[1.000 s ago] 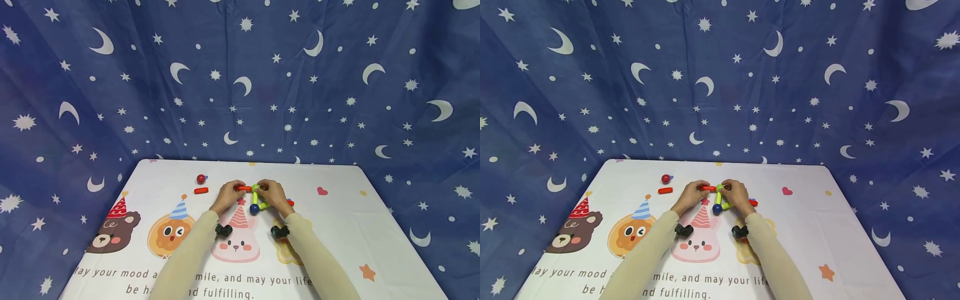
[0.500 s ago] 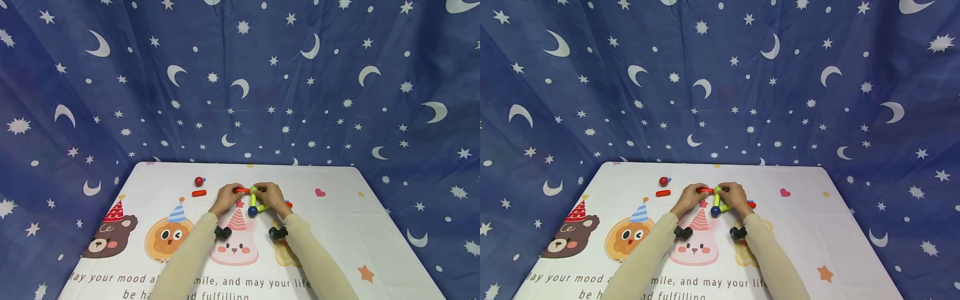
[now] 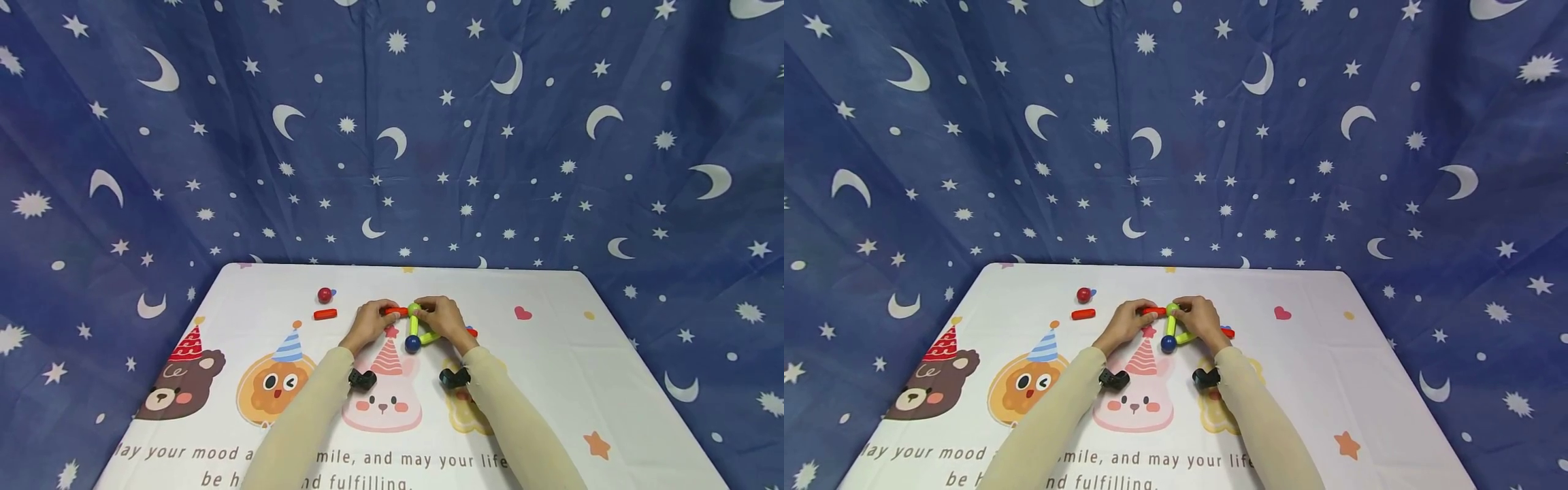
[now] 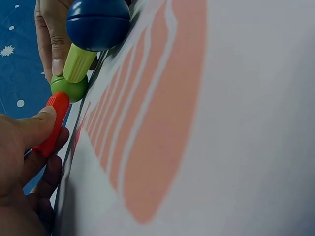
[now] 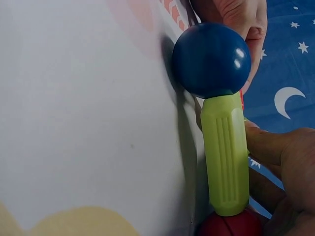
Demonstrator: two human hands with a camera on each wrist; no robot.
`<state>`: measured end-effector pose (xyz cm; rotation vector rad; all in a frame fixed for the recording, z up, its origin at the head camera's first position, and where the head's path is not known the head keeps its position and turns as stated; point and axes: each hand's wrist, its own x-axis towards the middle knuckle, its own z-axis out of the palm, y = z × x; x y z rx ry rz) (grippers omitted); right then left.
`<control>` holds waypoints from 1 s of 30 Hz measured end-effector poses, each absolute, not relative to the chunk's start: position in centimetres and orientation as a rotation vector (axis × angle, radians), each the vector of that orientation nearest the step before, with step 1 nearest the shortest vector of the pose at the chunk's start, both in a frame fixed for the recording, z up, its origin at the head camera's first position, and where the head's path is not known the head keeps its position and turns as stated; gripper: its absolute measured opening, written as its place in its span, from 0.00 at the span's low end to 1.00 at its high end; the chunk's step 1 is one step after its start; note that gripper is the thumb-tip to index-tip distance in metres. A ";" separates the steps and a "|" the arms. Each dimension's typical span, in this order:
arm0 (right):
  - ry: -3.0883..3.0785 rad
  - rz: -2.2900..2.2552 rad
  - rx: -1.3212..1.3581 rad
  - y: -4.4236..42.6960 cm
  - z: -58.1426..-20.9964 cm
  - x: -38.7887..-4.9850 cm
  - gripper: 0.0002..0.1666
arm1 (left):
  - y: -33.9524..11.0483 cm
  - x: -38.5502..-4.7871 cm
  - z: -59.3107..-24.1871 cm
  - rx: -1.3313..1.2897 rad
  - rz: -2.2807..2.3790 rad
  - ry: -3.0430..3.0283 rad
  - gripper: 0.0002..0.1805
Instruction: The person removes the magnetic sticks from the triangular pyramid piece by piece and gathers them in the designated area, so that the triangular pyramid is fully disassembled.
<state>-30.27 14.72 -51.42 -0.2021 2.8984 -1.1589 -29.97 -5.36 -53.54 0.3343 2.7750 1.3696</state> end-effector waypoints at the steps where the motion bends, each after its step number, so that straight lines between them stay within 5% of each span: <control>1: 2.896 -1.164 -0.198 14.7 -51.4 -30.3 0.18 | -5.3 -30.0 -53.6 0.337 1.373 2.773 0.12; 30: 2.856 -1.178 -0.211 14.5 -51.2 -30.3 0.18 | -6.1 -29.6 -53.3 0.381 1.409 2.712 0.14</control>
